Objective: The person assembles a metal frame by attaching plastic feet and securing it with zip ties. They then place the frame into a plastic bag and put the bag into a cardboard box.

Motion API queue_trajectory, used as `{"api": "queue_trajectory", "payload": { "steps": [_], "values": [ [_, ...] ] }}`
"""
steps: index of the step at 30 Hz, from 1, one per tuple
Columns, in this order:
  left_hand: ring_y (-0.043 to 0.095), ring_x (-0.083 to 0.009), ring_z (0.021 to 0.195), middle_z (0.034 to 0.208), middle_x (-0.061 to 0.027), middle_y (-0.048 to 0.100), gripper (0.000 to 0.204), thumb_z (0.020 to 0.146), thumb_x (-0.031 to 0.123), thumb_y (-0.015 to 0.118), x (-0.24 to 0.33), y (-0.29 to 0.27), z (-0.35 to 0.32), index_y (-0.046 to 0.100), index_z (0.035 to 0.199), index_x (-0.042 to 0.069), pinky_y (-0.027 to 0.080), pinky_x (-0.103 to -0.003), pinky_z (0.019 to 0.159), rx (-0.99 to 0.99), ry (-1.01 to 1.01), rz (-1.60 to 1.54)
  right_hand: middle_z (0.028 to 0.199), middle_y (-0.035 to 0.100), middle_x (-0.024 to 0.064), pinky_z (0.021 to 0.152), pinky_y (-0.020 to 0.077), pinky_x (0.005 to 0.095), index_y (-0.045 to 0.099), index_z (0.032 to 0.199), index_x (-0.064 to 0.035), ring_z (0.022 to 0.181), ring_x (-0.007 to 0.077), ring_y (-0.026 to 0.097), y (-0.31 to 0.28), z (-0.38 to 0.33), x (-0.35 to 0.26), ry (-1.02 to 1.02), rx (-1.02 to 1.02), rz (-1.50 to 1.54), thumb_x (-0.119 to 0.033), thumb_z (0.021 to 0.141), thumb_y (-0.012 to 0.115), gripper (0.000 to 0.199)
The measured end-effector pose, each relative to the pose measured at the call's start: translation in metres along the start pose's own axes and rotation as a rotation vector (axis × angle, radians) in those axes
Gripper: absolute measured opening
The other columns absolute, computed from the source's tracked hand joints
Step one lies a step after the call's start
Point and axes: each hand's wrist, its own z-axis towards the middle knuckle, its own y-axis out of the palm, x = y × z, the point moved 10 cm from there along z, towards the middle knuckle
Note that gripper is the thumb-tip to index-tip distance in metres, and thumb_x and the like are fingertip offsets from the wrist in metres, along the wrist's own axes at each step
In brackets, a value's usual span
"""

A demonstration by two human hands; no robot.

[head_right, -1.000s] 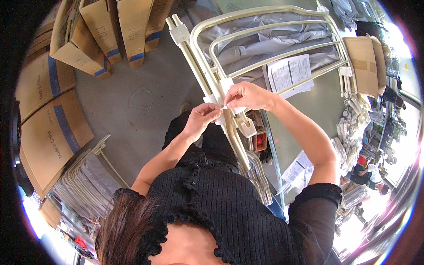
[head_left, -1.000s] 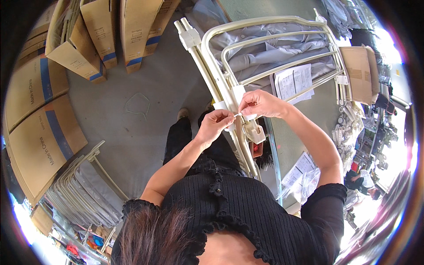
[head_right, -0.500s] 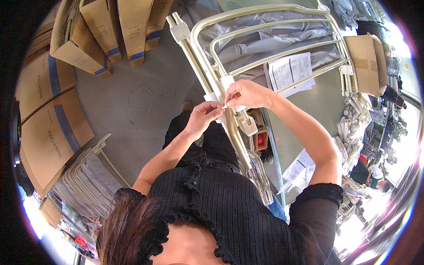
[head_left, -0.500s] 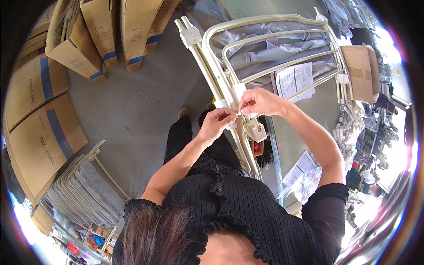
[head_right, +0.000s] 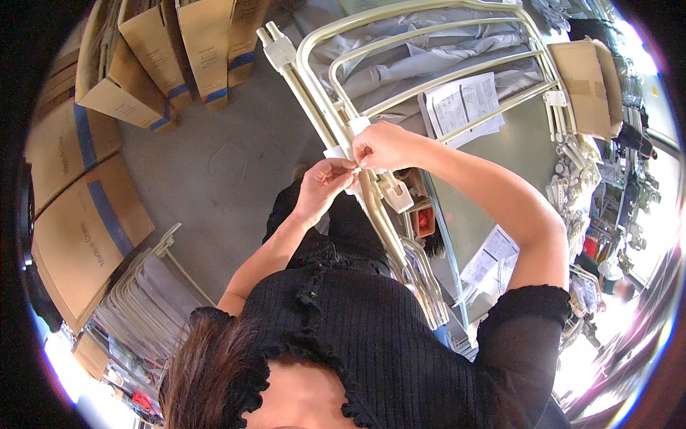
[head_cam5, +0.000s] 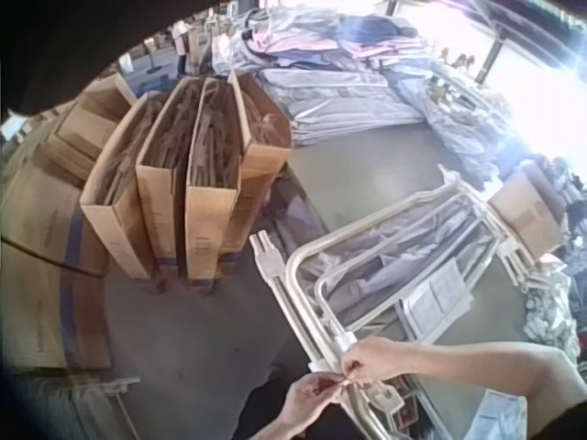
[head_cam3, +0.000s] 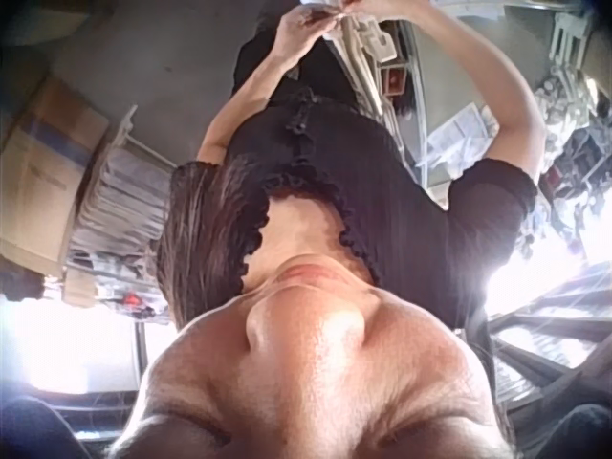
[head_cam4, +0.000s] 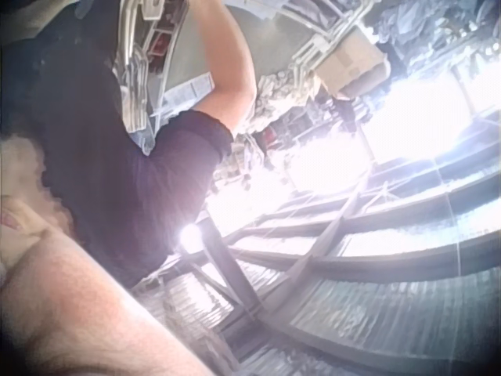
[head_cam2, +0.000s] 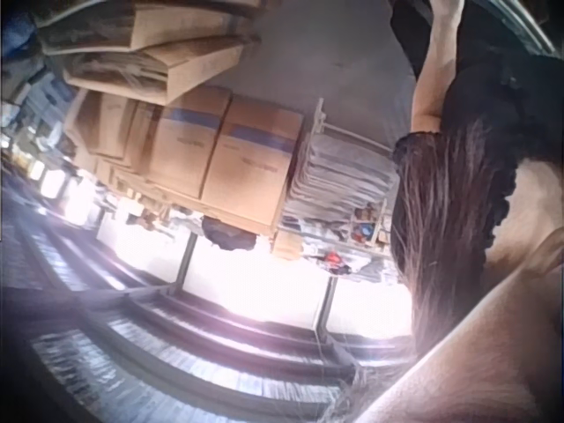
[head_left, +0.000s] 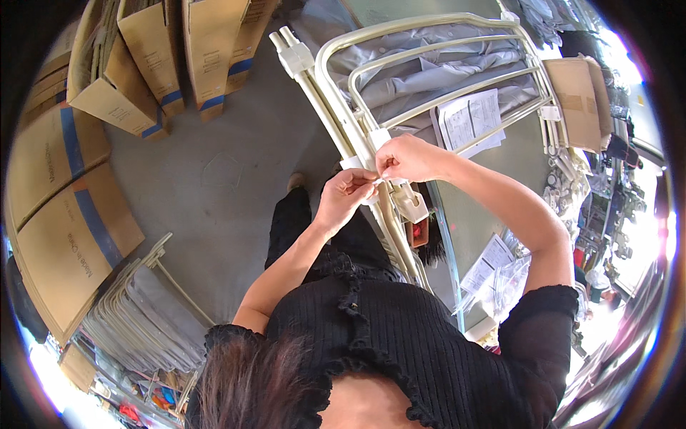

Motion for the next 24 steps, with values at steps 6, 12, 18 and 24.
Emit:
{"api": "queue_trajectory", "payload": {
  "steps": [6, 12, 18, 24],
  "values": [
    [0.060, -0.0110, 0.081, 0.090, -0.0057, 0.061, 0.010, 0.088, 0.002, 0.059, -0.006, 0.000, 0.003, 0.055, 0.097, -0.001, 0.049, -0.025, 0.076, 0.047, 0.004, -0.013, 0.075, 0.063, 0.0131, 0.064, 0.0477, 0.0385, 0.061, 0.074, -0.0011, 0.072, 0.0296, 0.062, 0.002, 0.000, 0.001, -0.042, 0.154, -0.135, -0.006, 0.070, 0.067, 0.009],
    [0.060, -0.0084, 0.078, 0.087, -0.0045, 0.063, 0.015, 0.086, 0.007, 0.065, 0.016, 0.003, 0.004, 0.057, 0.097, 0.000, 0.049, -0.023, 0.070, 0.202, 0.162, 0.440, 0.073, 0.064, 0.0111, 0.065, 0.0481, 0.0382, 0.062, 0.081, -0.0046, 0.073, 0.0286, 0.064, -0.008, 0.001, 0.000, 0.066, 0.162, -0.027, -0.006, 0.070, 0.064, 0.012],
    [0.061, -0.0084, 0.071, 0.080, -0.0064, 0.066, 0.010, 0.086, 0.003, 0.064, 0.005, -0.008, -0.006, 0.064, 0.093, -0.003, 0.049, -0.023, 0.065, 0.360, 0.190, 0.151, 0.072, 0.064, 0.0117, 0.065, 0.0480, 0.0376, 0.062, 0.079, -0.0046, 0.074, 0.0278, 0.064, -0.004, 0.000, 0.001, 0.108, 0.131, 0.025, -0.011, 0.069, 0.069, 0.014],
    [0.060, -0.0086, 0.073, 0.083, -0.0051, 0.065, 0.005, 0.084, 0.000, 0.064, 0.040, 0.003, -0.027, 0.064, 0.089, -0.002, 0.049, -0.022, 0.065, 0.311, 0.476, 0.524, 0.071, 0.065, 0.0135, 0.062, 0.0484, 0.0393, 0.062, 0.073, -0.0032, 0.070, 0.0312, 0.064, -0.002, 0.004, -0.002, 0.083, 0.294, -0.176, -0.009, 0.068, 0.068, 0.010]
  ]
}}
